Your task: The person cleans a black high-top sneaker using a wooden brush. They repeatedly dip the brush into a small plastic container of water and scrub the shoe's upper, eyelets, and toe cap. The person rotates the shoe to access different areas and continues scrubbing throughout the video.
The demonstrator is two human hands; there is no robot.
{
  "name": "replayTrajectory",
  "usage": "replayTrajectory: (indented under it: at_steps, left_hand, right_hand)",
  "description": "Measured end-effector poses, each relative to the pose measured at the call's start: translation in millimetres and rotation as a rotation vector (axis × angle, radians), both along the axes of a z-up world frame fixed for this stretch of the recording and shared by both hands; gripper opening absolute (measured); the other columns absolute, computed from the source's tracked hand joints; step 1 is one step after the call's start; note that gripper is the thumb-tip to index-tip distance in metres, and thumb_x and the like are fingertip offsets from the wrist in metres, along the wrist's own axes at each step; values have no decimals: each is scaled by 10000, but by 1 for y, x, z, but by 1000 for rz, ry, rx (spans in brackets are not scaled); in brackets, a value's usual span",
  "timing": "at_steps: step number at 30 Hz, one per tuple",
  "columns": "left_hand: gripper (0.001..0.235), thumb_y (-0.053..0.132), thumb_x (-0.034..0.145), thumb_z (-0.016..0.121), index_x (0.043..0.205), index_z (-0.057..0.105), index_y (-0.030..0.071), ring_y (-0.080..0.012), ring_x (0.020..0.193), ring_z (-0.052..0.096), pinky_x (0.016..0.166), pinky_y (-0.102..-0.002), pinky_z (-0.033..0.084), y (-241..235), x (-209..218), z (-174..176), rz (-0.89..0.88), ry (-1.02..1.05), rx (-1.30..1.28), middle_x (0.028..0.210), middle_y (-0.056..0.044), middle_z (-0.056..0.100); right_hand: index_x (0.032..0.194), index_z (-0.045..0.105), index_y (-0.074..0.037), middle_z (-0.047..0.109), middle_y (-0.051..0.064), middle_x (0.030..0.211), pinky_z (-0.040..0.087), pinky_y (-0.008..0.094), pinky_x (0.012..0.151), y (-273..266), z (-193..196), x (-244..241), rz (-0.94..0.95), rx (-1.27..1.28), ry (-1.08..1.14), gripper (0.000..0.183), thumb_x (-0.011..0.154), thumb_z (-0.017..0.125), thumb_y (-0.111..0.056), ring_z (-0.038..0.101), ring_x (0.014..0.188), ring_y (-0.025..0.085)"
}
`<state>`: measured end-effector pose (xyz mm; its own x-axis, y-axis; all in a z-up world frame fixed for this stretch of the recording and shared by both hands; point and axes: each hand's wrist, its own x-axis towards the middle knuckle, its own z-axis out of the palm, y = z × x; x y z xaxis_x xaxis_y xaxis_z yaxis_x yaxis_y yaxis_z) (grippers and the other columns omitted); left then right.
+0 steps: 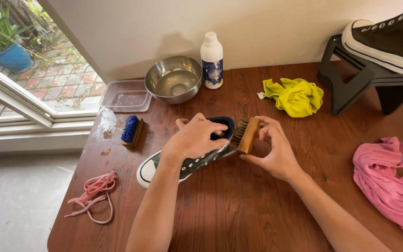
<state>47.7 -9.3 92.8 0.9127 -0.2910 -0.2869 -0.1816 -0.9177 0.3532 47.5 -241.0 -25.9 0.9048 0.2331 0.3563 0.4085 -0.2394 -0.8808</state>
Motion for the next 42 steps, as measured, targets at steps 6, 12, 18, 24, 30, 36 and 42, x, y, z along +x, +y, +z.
replayTrajectory:
  at_steps: [6, 12, 18, 24, 30, 36, 42]
  left_hand:
    - [412, 429, 942, 555, 1337, 634, 341, -134, 1256, 476, 1135, -579, 196, 2, 5, -10, -6, -6, 18, 1198, 120, 726]
    - [421, 405, 947, 530, 1353, 623, 349, -139, 1251, 488, 1127, -591, 193, 4, 7, -9, -3, -30, 26, 1186, 115, 735]
    - [420, 452, 940, 573, 1323, 658, 300, -136, 1292, 485, 1138, -547, 186, 9, -3, 8, -12, 2, 5, 1207, 79, 740]
    - [407, 415, 950, 578, 1329, 658, 294, -137, 1319, 475, 1136, -525, 219, 12, -5, 12, -39, 39, 10, 1242, 79, 730]
    - [409, 404, 984, 546, 1373, 624, 305, -131, 1355, 444, 1120, -490, 262, 16, -8, 16, -68, 65, 20, 1300, 92, 700]
    - [375, 369, 1021, 502, 1368, 626, 302, -150, 1373, 426, 1118, -498, 267, 19, -4, 13, -67, 68, 10, 1323, 91, 689]
    - [397, 371, 1040, 475, 1412, 597, 302, -166, 1378, 418, 1132, -521, 238, 20, -4, 10, -83, 65, -18, 1328, 84, 683]
  right_hand:
    - [920, 445, -90, 475, 153, 1437, 525, 476, 1046, -3, 9, -2, -18, -59, -27, 664, 561, 997, -174, 543, 1329, 389]
    - [923, 436, -74, 407, 168, 1472, 490, 480, 1089, 11, 8, -11, -143, 7, -24, 616, 660, 967, -243, 484, 1381, 393]
    - [875, 523, -54, 405, 158, 1483, 507, 448, 1086, 14, -1, -14, -94, -41, 3, 574, 607, 991, -252, 481, 1399, 386]
    - [892, 536, -51, 406, 171, 1488, 504, 433, 1100, 15, 3, -15, -105, -78, 25, 598, 577, 1000, -257, 468, 1411, 390]
    - [918, 518, -79, 450, 158, 1418, 488, 435, 1093, 12, -4, -12, -161, -28, -112, 630, 598, 997, -334, 531, 1340, 354]
    - [865, 552, -137, 508, 89, 1421, 459, 449, 1091, 12, -15, -15, -13, -66, -105, 674, 475, 1049, -373, 569, 1304, 316]
    - [918, 504, -102, 461, 163, 1419, 453, 441, 1084, 18, 1, -17, -126, -19, -104, 641, 588, 1001, -338, 538, 1302, 346]
